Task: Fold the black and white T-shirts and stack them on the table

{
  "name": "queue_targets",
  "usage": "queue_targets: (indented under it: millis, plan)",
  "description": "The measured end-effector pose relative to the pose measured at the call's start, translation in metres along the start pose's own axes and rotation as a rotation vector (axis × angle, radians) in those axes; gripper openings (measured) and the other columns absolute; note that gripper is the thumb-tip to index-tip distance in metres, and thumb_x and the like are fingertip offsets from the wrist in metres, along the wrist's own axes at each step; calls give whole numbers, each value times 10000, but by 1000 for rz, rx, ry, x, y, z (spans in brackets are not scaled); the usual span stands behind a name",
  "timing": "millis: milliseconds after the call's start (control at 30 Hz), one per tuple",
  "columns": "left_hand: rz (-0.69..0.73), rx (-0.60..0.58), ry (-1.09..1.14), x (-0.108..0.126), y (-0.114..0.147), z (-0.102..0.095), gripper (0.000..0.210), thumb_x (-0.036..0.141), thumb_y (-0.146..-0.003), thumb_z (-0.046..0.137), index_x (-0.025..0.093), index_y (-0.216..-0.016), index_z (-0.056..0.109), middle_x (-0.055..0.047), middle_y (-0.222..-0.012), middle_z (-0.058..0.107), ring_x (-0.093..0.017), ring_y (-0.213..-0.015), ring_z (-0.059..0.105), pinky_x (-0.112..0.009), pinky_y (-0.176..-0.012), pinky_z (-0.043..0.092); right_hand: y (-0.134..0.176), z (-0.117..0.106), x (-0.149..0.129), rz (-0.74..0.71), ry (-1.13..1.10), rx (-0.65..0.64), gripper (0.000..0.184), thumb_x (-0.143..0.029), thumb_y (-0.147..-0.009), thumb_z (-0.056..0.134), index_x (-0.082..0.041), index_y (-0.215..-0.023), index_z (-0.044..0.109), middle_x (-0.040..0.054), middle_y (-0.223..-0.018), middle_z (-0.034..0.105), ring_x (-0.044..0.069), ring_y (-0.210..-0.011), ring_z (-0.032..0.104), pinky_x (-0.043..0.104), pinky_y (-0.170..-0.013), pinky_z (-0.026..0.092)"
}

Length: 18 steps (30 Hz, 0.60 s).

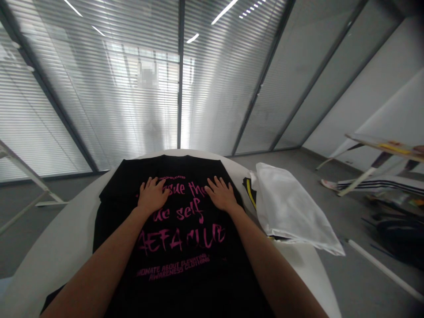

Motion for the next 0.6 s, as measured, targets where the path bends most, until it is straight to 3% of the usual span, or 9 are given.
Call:
queue_targets:
  millis: [267, 433, 600]
  plan:
    - [2, 8, 27, -1, 1, 1, 552, 447, -909, 380, 240, -1410, 489, -139, -1481, 430, -331, -1414, 293, -531, -1126, 206, 3, -1, 0, 0, -58, 89, 569, -562, -983, 232, -299, -1464, 385, 64, -1559, 308, 271, -1444, 216, 559, -1130, 145]
    - [25, 30, 77, 0, 7, -7, 539, 424, -899, 416, 253, -1405, 493, -106, -1463, 458, -310, -1386, 338, -510, -1132, 220, 14, -12, -1, -154, -204, 256, 398, -296, -986, 336, -230, -1299, 572, 33, -1363, 569, 157, -1337, 404, 378, -1139, 230]
    - [62, 66, 111, 4, 26, -25, 481, 390, -888, 429, 258, -1331, 563, -73, -1364, 543, -264, -1239, 493, -427, -1076, 336, 49, -26, -7, -215, -177, 265, 384, -203, -902, 447, -238, -1252, 600, 34, -1300, 599, 178, -1257, 466, 352, -1102, 281]
Point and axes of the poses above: each hand's wrist, its own y-axis away from the middle knuckle, its own z-axis out of the palm, x = y × z, the point moved 2 cm from there along -y, towards the middle knuckle
